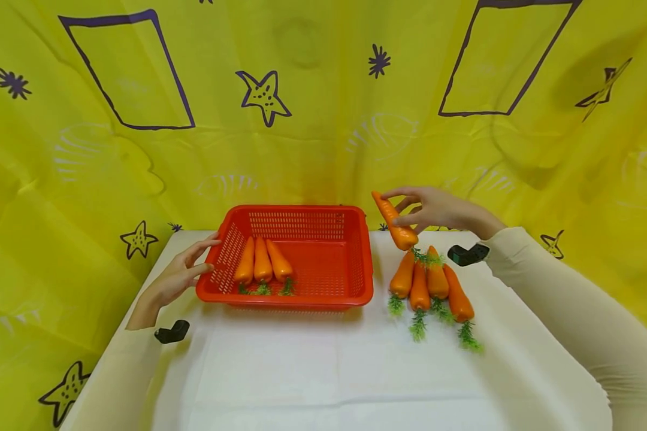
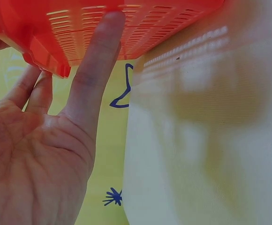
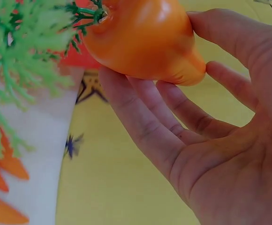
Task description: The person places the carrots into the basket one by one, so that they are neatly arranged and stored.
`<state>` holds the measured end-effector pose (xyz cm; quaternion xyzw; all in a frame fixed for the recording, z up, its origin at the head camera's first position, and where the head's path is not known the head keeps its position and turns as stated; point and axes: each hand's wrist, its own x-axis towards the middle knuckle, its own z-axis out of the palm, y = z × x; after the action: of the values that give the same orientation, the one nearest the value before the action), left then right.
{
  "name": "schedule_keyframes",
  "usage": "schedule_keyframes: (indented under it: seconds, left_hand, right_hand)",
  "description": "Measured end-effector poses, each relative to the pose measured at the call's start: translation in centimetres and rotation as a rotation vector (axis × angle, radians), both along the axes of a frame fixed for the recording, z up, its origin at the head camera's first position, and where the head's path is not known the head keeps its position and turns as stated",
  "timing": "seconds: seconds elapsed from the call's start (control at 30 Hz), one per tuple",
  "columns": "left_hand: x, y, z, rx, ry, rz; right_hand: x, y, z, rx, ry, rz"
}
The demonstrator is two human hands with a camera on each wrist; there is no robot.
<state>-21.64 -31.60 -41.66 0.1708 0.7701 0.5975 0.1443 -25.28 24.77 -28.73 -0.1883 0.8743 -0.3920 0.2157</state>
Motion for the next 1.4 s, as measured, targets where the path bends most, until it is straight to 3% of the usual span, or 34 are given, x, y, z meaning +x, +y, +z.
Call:
schedule_keyframes:
  seconds: [0.3,0.63,1.03,1.4]
  left_hand:
    - [-0.1,0.0,-0.1,0.014,-0.001,-0.001]
    - [-0.2,-0.1,-0.1,0.009,-0.002,0.0]
    - [-0.5,-0.2,-0.3,0.026,-0.004,-0.002]
    - [-0.7,-0.3,-0.4,0.028,-0.009,-0.004]
  right_hand:
    - [-2.4,-5.2,-0.8,-0.048,-0.022,0.085]
    - [-4.1,-10.8,-1.6,-0.082,-0.057,0.139]
    - [-5.8,-16.2,-5.1,-0.13,-0.126,0.167]
    - [-6.4,-19.3,-8.2,-0.111,-0.233,0.138]
